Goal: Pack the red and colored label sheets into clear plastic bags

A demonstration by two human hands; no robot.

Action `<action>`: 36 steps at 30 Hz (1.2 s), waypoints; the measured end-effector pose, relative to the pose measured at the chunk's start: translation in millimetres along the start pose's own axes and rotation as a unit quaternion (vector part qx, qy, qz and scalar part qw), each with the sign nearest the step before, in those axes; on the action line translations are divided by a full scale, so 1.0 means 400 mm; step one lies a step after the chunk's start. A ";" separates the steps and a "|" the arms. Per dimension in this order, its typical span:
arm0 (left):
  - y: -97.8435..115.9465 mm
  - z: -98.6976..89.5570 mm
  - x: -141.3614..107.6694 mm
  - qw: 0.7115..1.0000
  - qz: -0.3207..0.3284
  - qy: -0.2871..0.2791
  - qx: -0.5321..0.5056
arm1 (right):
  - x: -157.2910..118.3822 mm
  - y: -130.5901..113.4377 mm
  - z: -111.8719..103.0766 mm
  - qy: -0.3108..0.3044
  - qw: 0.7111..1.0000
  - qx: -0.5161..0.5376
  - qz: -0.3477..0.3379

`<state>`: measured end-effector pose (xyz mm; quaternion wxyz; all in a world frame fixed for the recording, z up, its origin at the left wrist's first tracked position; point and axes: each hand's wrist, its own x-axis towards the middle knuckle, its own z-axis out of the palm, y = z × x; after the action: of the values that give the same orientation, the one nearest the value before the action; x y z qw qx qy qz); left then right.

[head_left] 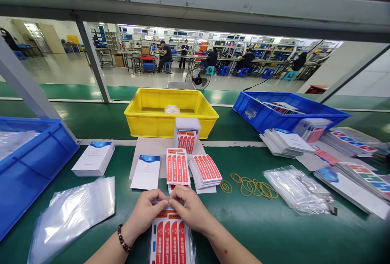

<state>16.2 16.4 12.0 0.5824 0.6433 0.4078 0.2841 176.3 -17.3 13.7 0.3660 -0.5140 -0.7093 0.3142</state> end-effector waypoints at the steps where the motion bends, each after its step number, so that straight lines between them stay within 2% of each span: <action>1: 0.000 -0.004 0.000 0.999 0.030 0.011 0.038 | 0.000 0.001 -0.003 0.004 1.000 -0.008 -0.008; 5: -0.003 -0.027 0.000 0.976 0.133 0.107 0.135 | 0.005 0.017 -0.016 0.075 0.995 -0.055 -0.038; 9: -0.006 -0.045 0.003 0.964 0.145 0.179 0.136 | 0.010 0.042 -0.026 0.187 0.974 -0.111 -0.068; 12: 0.000 -0.049 0.002 0.960 0.146 0.202 0.131 | 0.011 0.053 -0.033 0.226 0.959 -0.139 -0.095; 17: 0.037 -0.082 -0.040 0.963 0.110 0.179 0.171 | 0.009 0.057 -0.040 0.239 0.949 -0.157 -0.129; 20: 0.054 -0.138 -0.085 0.948 0.080 0.190 0.241 | 0.004 0.056 -0.042 0.243 0.944 -0.160 -0.153; 22: 0.053 -0.191 -0.117 0.930 0.031 0.227 0.288 | -0.001 0.053 -0.042 0.246 0.941 -0.158 -0.168; 26: 0.009 -0.305 -0.177 0.874 -0.076 0.325 0.354 | -0.007 0.041 -0.037 0.243 0.939 -0.148 -0.193; 29: -0.045 -0.365 -0.213 0.860 -0.124 0.340 0.361 | -0.007 0.036 -0.031 0.239 0.939 -0.139 -0.203; 33: -0.084 -0.388 -0.235 0.874 -0.104 0.316 0.356 | -0.006 0.040 -0.023 0.239 0.939 -0.129 -0.211; 36: -0.058 -0.361 -0.224 0.869 -0.062 0.301 0.388 | -0.008 0.039 -0.016 0.222 0.946 -0.110 -0.208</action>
<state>-155.2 14.1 22.3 0.1517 0.6736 0.6801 0.2463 190.2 -15.8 3.8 0.5127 -0.4490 -0.7312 0.0288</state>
